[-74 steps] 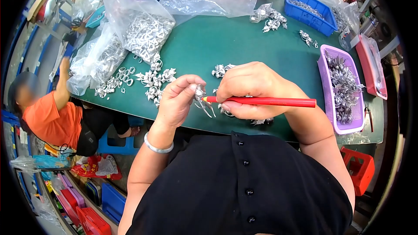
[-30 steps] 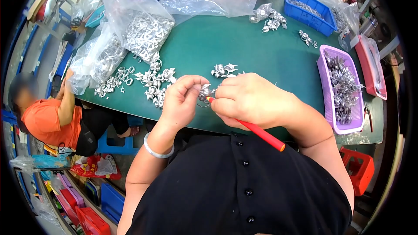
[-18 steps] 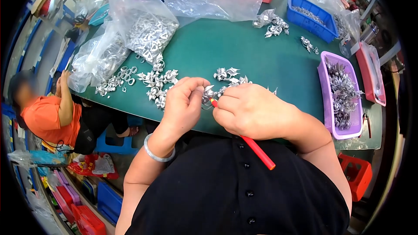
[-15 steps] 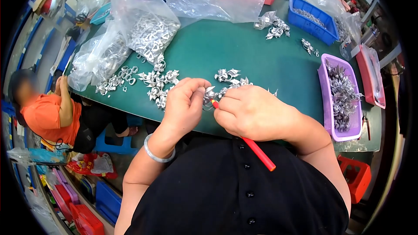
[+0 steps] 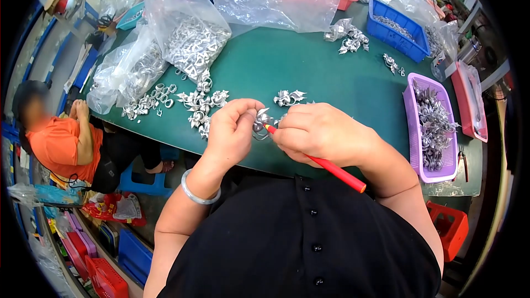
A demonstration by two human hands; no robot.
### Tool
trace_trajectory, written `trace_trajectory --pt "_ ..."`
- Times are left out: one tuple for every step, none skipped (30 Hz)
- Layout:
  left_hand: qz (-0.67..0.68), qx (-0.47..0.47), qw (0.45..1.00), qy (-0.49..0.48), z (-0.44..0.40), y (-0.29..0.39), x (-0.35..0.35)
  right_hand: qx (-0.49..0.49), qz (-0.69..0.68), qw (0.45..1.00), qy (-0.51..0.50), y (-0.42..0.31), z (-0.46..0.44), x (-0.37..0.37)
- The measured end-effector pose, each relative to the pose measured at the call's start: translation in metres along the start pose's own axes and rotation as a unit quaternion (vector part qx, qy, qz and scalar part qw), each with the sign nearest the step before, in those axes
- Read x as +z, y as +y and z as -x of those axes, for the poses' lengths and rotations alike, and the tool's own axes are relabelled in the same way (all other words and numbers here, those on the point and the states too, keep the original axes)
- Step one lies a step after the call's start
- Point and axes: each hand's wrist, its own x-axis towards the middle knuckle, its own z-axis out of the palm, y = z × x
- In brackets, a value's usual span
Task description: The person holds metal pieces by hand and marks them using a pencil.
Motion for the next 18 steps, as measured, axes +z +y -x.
trace_trajectory --pt "0.014 -0.01 1.0 -0.003 0.0 0.0 -0.001 -0.001 -0.009 1.0 0.003 0.002 0.0 0.0" --pt "0.029 -0.019 0.999 -0.006 0.0 0.001 -0.001 -0.002 -0.017 1.0 0.005 0.005 0.0 0.001" --pt "0.043 -0.029 0.999 -0.01 -0.001 0.002 -0.002 -0.003 -0.026 1.0 0.008 0.006 0.0 0.001" --pt "0.06 -0.037 0.997 -0.012 -0.001 0.003 -0.002 -0.002 -0.031 0.999 0.016 0.006 0.0 0.0" --pt "0.077 -0.045 0.996 -0.015 -0.002 0.004 -0.002 -0.001 -0.036 0.999 0.024 0.006 0.0 -0.001" --pt "0.094 -0.053 0.994 -0.018 -0.002 0.005 -0.002 0.0 -0.041 0.999 0.032 0.005 -0.001 -0.002" --pt "0.107 -0.052 0.993 -0.018 -0.002 0.006 -0.002 -0.005 -0.044 0.997 0.055 0.005 -0.002 -0.004" --pt "0.12 -0.052 0.991 -0.019 -0.002 0.006 0.0 -0.011 -0.047 0.996 0.079 0.004 -0.003 -0.006" --pt "0.134 -0.051 0.99 -0.02 -0.002 0.007 0.001 -0.016 -0.05 0.993 0.102 0.003 -0.004 -0.008" --pt "0.166 -0.06 0.984 -0.022 -0.003 0.007 0.001 -0.013 -0.064 0.99 0.126 0.002 -0.004 -0.013" --pt "0.199 -0.068 0.977 -0.023 -0.004 0.005 0.001 -0.011 -0.077 0.986 0.15 0.0 -0.004 -0.019" --pt "0.231 -0.077 0.97 -0.025 -0.005 0.004 0.001 -0.009 -0.09 0.981 0.174 -0.001 -0.003 -0.024" --pt "0.25 -0.082 0.964 -0.027 -0.005 0.001 0.0 -0.011 -0.098 0.975 0.199 -0.002 -0.003 -0.029" --pt "0.269 -0.087 0.959 -0.029 -0.005 -0.002 -0.001 -0.01 -0.101 0.971 0.217 -0.002 -0.002 -0.032" --pt "0.288 -0.092 0.953 -0.031 -0.004 -0.003 -0.001 -0.006 -0.102 0.969 0.225 -0.002 -0.002 -0.035" --pt "0.304 -0.095 0.947 -0.033 -0.004 -0.003 -0.001 -0.002 -0.104 0.967 0.234 -0.001 -0.002 -0.036" --pt "0.319 -0.097 0.942 -0.035 -0.004 -0.003 -0.001 -0.005 -0.094 0.968 0.233 0.0 -0.002 -0.037" --pt "0.334 -0.099 0.936 -0.037 -0.004 -0.003 -0.002 -0.004 -0.092 0.968 0.234 0.001 -0.001 -0.037"
